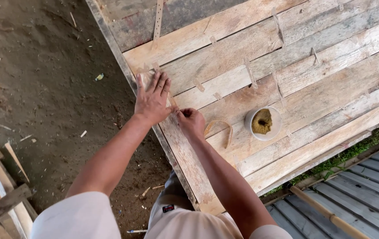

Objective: The person assembles a wooden frame by placing and adjusting wooden strips on a workbench. They use a perforated strap and a utility knife to cut and secure the pieces, then press the strips into place to form the frame.

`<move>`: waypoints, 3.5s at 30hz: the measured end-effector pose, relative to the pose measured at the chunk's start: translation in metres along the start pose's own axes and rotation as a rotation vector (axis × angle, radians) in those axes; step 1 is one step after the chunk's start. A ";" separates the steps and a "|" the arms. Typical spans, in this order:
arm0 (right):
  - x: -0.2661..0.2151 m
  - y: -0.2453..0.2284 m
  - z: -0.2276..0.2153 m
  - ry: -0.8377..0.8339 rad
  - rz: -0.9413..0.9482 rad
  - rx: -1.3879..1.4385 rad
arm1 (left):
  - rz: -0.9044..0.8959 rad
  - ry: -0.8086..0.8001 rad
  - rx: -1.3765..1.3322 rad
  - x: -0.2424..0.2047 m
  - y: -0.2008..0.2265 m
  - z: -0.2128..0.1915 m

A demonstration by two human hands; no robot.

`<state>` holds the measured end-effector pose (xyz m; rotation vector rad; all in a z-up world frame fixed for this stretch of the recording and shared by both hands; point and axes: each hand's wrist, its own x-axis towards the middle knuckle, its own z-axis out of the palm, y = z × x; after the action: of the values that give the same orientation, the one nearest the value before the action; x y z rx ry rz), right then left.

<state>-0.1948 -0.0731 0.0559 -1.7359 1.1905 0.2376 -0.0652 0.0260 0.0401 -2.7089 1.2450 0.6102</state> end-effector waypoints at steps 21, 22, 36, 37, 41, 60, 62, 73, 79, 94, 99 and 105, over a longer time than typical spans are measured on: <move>-0.004 0.032 -0.003 -0.067 -0.026 0.300 | -0.132 0.008 -0.090 -0.002 0.012 0.000; 0.000 0.035 -0.004 -0.068 -0.022 0.300 | -0.131 0.004 -0.089 -0.002 0.012 -0.002; 0.019 0.036 -0.009 -0.192 0.316 0.666 | -0.140 -0.021 -0.095 -0.006 0.013 -0.013; 0.020 0.037 -0.010 -0.194 0.312 0.663 | -0.143 -0.018 -0.097 -0.006 0.013 -0.013; 0.014 0.029 -0.018 -0.253 0.369 0.695 | -0.150 -0.017 -0.102 -0.006 0.014 -0.014; -0.016 0.148 -0.196 0.005 -0.304 0.748 | -0.137 -0.031 -0.128 -0.006 0.012 -0.012; -0.050 0.131 -0.202 0.049 -0.163 0.316 | -0.122 -0.073 -0.112 -0.001 0.012 -0.008; -0.054 0.157 -0.126 0.138 -0.556 -0.387 | -0.117 -0.072 -0.087 0.000 0.013 -0.002; -0.088 0.163 -0.150 0.213 -0.619 -0.255 | -0.112 -0.036 -0.098 0.004 0.010 -0.001; -0.207 0.237 -0.196 -0.177 0.415 0.338 | -0.066 -0.065 -0.120 -0.004 0.013 -0.015; -0.201 0.289 -0.171 -0.136 0.338 0.293 | -0.078 -0.090 -0.098 -0.008 0.016 -0.018; -0.218 0.232 -0.170 0.037 0.314 0.025 | -0.052 -0.069 -0.095 -0.002 0.012 -0.009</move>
<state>-0.5461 -0.0855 0.1360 -1.5319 1.4857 0.3767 -0.0722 0.0173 0.0497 -2.7605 1.1545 0.7690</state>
